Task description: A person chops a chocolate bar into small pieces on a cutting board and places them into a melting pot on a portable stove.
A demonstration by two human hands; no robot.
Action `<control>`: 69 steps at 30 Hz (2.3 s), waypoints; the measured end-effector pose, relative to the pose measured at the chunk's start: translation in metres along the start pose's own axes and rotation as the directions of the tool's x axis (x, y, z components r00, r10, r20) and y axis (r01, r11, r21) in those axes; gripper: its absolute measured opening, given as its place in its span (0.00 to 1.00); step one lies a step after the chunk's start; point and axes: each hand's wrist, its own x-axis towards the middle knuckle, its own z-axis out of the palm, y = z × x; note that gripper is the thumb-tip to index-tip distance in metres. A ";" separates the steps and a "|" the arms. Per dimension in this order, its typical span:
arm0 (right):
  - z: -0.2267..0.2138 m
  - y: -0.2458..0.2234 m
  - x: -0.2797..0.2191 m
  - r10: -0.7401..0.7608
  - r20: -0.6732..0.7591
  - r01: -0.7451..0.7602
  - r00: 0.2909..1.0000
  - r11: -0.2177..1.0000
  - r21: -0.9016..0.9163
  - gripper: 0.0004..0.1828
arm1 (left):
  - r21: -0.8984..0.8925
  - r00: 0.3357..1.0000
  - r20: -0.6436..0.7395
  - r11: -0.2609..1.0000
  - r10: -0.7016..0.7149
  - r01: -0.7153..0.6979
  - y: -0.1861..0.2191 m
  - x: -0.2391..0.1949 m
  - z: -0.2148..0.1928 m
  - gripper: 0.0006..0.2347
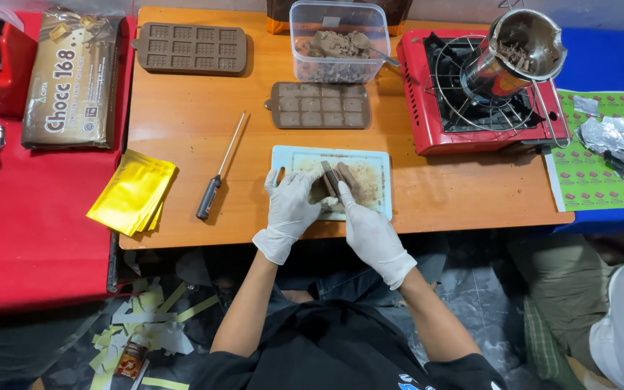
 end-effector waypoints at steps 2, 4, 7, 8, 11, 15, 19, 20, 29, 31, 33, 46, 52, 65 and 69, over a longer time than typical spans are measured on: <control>-0.003 -0.002 0.002 -0.003 0.001 0.003 1.000 1.000 0.025 0.36 | -0.004 1.000 0.003 1.000 -0.001 0.001 -0.002 -0.002 0.003 0.30; -0.005 -0.003 0.003 -0.008 -0.001 0.008 1.000 0.999 0.054 0.35 | -0.003 1.000 0.005 1.000 0.000 0.000 0.001 0.000 -0.001 0.30; -0.007 -0.001 0.005 -0.008 0.009 0.006 1.000 0.991 0.132 0.35 | 0.014 1.000 -0.009 1.000 0.001 -0.001 0.009 0.005 -0.013 0.30; -0.009 -0.001 0.006 0.008 0.091 -0.024 0.996 0.983 0.183 0.36 | -0.017 1.000 0.003 1.000 -0.012 0.012 0.010 0.005 -0.014 0.29; -0.019 -0.002 0.009 0.031 0.209 -0.085 0.977 0.963 0.254 0.36 | -0.052 1.000 0.013 0.998 -0.021 0.021 0.012 0.006 -0.016 0.28; 0.002 0.001 0.011 0.052 0.261 -0.108 0.964 0.973 0.202 0.38 | -0.048 1.000 0.012 0.998 -0.026 0.027 0.012 0.004 -0.015 0.28; 0.003 0.000 0.010 0.068 0.263 -0.125 0.962 0.970 0.206 0.38 | -0.059 1.000 0.005 0.998 -0.020 0.020 0.006 0.002 -0.008 0.29; 0.000 -0.001 0.008 0.059 0.252 -0.121 0.966 0.965 0.235 0.37 | -0.060 1.000 0.002 0.998 -0.019 0.019 0.005 0.000 -0.007 0.28; -0.028 0.023 -0.006 0.187 0.363 -0.370 0.913 0.757 0.539 0.30 | -0.067 1.000 -0.026 0.998 -0.006 0.004 0.012 0.001 -0.017 0.28; -0.036 0.025 -0.006 0.218 0.378 -0.406 0.900 0.733 0.546 0.29 | -0.074 1.000 -0.026 0.997 -0.001 -0.001 0.013 0.003 -0.016 0.27; -0.048 0.022 -0.008 0.193 0.332 -0.360 0.923 0.733 0.577 0.30 | -0.057 0.999 -0.036 0.998 -0.003 0.001 0.008 -0.001 -0.010 0.27; -0.058 -0.007 -0.017 0.098 0.177 -0.168 0.979 0.882 0.440 0.31 | -0.015 0.999 -0.029 1.000 -0.014 0.013 0.014 0.003 -0.013 0.28; -0.052 -0.011 -0.013 0.106 0.196 -0.170 0.975 0.922 0.348 0.31 | -0.022 0.999 -0.030 1.000 -0.020 0.019 0.014 0.003 -0.011 0.29; -0.040 -0.014 -0.013 0.079 0.102 -0.101 0.992 0.966 0.237 0.33 | -0.029 0.999 -0.047 1.000 0.000 -0.001 0.004 -0.001 -0.003 0.28; -0.027 -0.012 -0.015 0.036 0.013 -0.038 0.999 0.987 0.154 0.34 | -0.037 1.000 -0.023 0.999 -0.008 0.007 0.001 -0.003 0.001 0.28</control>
